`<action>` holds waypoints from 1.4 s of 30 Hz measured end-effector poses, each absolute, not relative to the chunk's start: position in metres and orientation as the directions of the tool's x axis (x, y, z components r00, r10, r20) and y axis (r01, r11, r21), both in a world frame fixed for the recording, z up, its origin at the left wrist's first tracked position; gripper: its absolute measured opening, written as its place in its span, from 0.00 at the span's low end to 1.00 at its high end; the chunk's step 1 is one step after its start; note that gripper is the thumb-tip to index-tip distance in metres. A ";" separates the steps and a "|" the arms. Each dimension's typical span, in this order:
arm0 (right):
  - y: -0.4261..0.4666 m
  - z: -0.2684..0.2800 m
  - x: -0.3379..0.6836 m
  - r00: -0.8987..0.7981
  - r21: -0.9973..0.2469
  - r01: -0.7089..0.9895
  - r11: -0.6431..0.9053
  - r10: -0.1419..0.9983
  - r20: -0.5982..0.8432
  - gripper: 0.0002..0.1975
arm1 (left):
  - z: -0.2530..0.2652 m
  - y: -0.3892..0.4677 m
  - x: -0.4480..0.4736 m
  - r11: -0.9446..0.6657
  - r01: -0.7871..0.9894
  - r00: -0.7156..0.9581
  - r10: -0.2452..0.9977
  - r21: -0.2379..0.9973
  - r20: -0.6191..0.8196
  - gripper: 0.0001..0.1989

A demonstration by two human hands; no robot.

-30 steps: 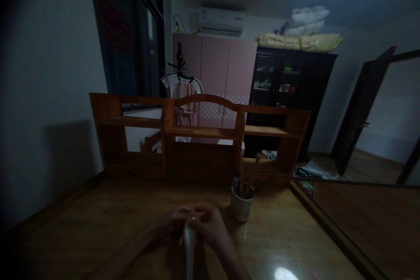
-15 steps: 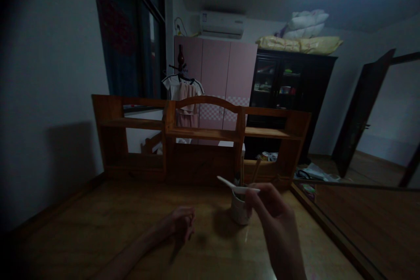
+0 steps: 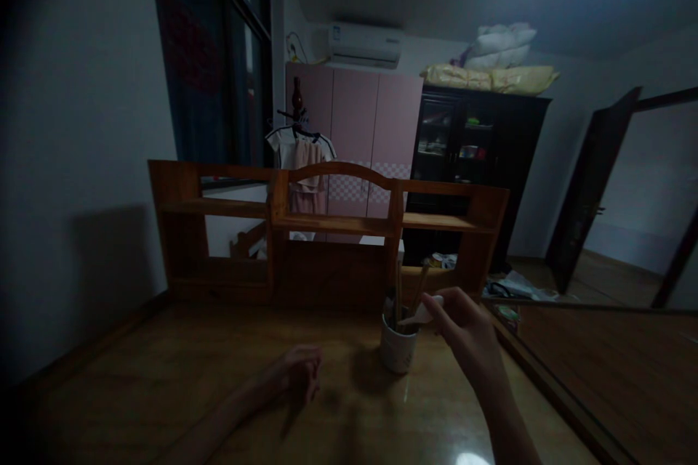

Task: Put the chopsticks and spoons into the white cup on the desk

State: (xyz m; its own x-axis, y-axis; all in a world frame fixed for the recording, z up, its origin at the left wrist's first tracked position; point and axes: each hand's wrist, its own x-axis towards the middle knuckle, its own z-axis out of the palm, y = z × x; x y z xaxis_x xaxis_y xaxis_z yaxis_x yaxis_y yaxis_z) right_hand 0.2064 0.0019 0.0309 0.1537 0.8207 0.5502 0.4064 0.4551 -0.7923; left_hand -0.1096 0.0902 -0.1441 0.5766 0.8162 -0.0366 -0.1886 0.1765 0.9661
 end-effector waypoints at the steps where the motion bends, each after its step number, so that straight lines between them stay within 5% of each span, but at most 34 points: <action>1: 0.006 0.029 0.206 0.135 -0.790 0.404 0.461 0.824 0.550 0.19 | -0.144 0.090 -0.109 0.176 -0.190 0.576 0.817 0.966 -0.035 0.20; 27: 0.062 -0.024 0.199 -0.129 -0.561 0.701 0.439 0.853 0.506 0.16 | -0.146 0.091 -0.110 0.158 -0.187 0.568 0.822 0.970 -0.025 0.20; 42: 0.060 -0.027 0.193 -0.165 -0.598 0.652 0.466 0.857 0.489 0.10 | -0.142 0.088 -0.110 0.152 -0.193 0.583 0.812 0.969 -0.012 0.18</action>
